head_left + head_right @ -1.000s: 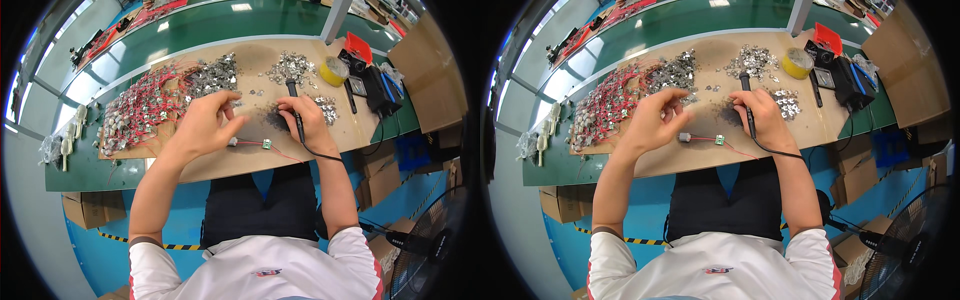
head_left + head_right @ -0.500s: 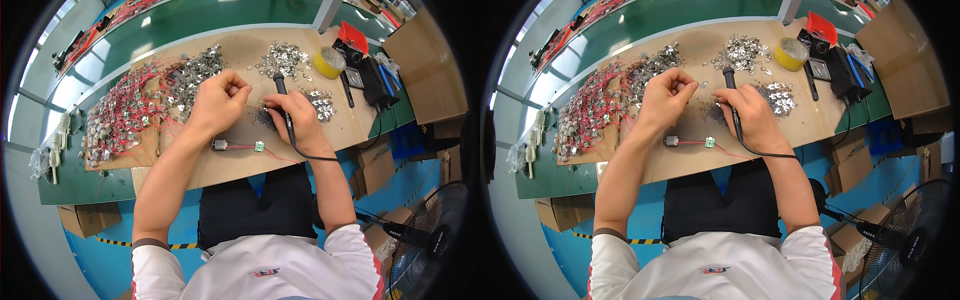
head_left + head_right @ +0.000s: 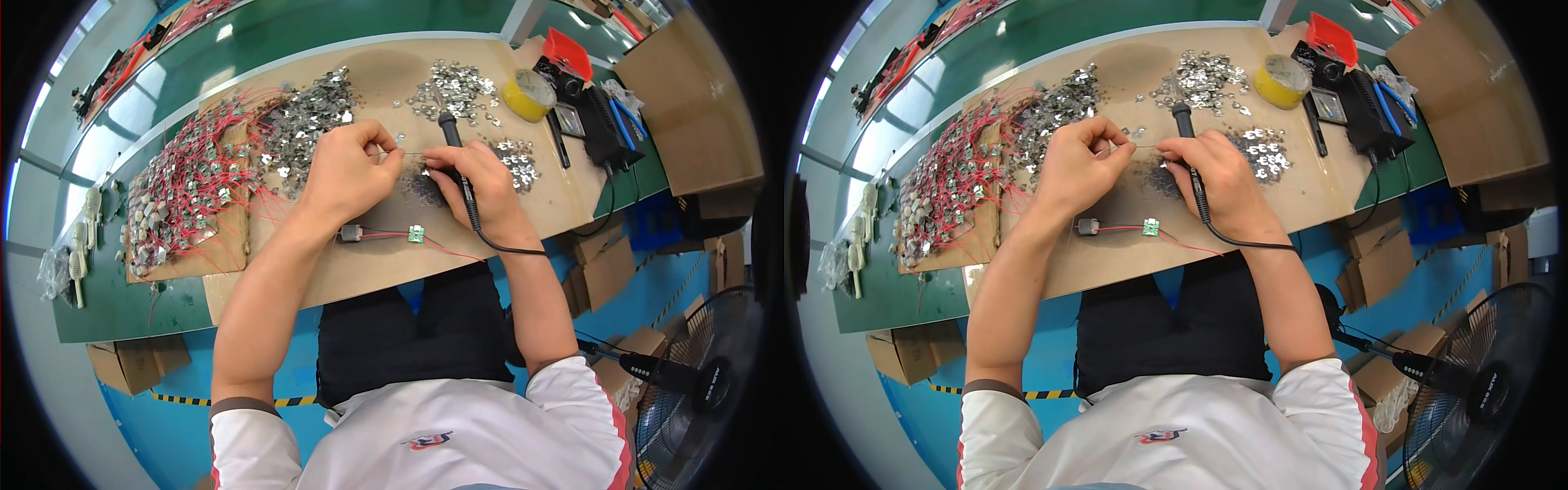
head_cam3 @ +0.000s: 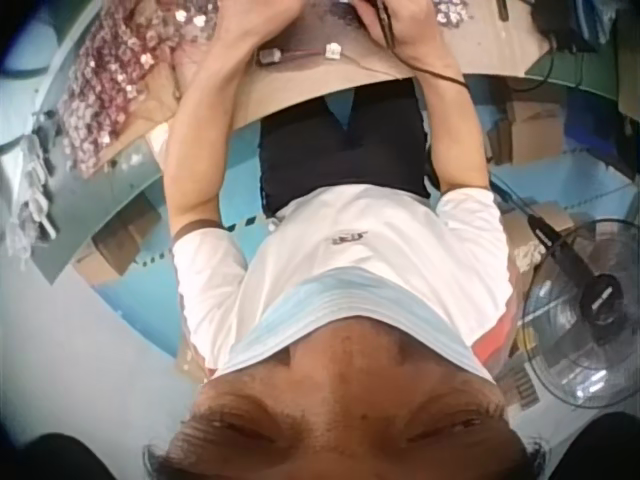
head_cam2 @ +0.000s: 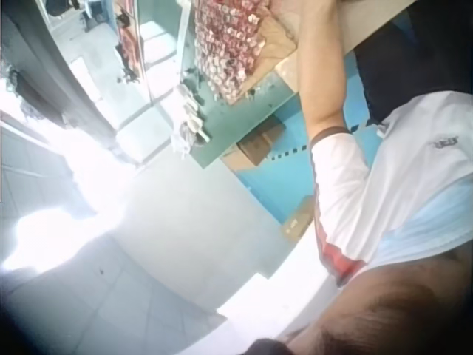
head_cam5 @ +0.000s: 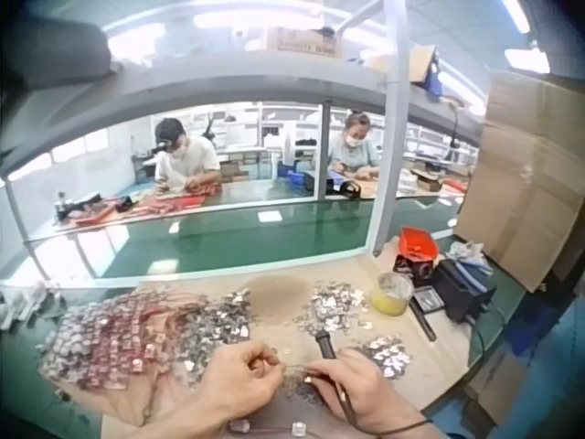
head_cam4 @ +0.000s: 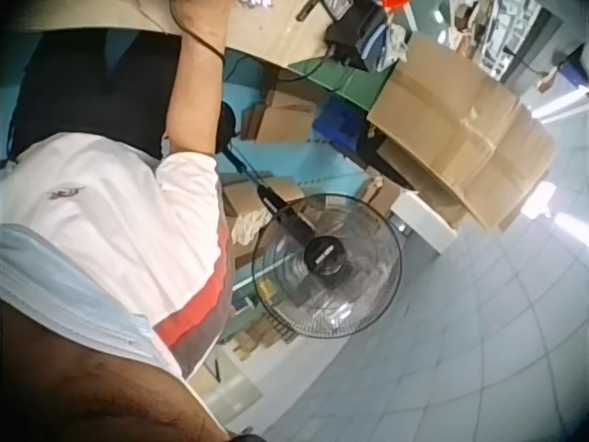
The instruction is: Soldering electronic components onto small circuit boards at an assembly workbench.
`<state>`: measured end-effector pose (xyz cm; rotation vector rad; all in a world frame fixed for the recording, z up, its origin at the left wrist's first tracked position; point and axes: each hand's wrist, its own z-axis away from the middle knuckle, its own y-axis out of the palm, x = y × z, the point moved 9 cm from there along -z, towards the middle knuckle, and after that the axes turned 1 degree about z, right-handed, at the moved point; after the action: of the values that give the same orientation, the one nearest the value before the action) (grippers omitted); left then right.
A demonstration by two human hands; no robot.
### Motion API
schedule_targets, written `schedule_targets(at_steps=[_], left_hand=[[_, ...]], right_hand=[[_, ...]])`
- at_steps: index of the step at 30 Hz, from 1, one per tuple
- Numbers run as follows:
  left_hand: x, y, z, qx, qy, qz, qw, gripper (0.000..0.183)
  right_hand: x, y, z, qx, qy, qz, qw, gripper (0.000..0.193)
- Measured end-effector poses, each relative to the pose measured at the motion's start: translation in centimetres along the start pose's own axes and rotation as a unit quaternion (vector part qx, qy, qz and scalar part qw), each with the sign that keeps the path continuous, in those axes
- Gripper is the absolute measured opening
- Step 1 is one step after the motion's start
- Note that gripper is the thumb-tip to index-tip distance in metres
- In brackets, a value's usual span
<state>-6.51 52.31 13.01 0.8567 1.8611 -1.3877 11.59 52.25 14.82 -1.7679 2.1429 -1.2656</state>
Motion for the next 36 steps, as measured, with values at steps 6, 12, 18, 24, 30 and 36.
schedule_targets(at_steps=[6, 12, 18, 24, 30, 36], left_hand=[[0.7, 0.3, 0.1, 0.014, -0.003, -0.006, 1.0, 0.014], [-0.2, 0.9, 0.5, 0.025, 0.018, 0.003, 1.0, 0.012], [-0.5, 1.2, 0.5, 0.059, -0.004, -0.015, 0.998, 0.013], [-0.3, 1.4, 0.5, 0.084, -0.009, -0.028, 0.996, 0.014], [-0.3, 1.8, 0.5, 0.092, -0.009, -0.036, 0.995, 0.014], [0.1, 1.9, 0.4, 0.092, -0.023, -0.046, 0.994, 0.014]], right_hand=[[0.0, -2.1, 1.8, -0.076, -0.032, 0.029, 0.996, 0.045], [-3.0, -3.7, 6.8, -0.168, 0.181, -0.304, 0.92, 0.048], [-2.2, -3.8, 7.5, -0.138, 0.202, -0.264, 0.933, 0.027], [-1.2, -3.9, 5.9, -0.092, 0.191, -0.159, 0.964, 0.018], [-1.1, -3.8, 5.5, -0.067, 0.164, -0.101, 0.979, 0.018], [-0.6, -3.6, 4.8, -0.043, 0.107, -0.066, 0.991, 0.022]])
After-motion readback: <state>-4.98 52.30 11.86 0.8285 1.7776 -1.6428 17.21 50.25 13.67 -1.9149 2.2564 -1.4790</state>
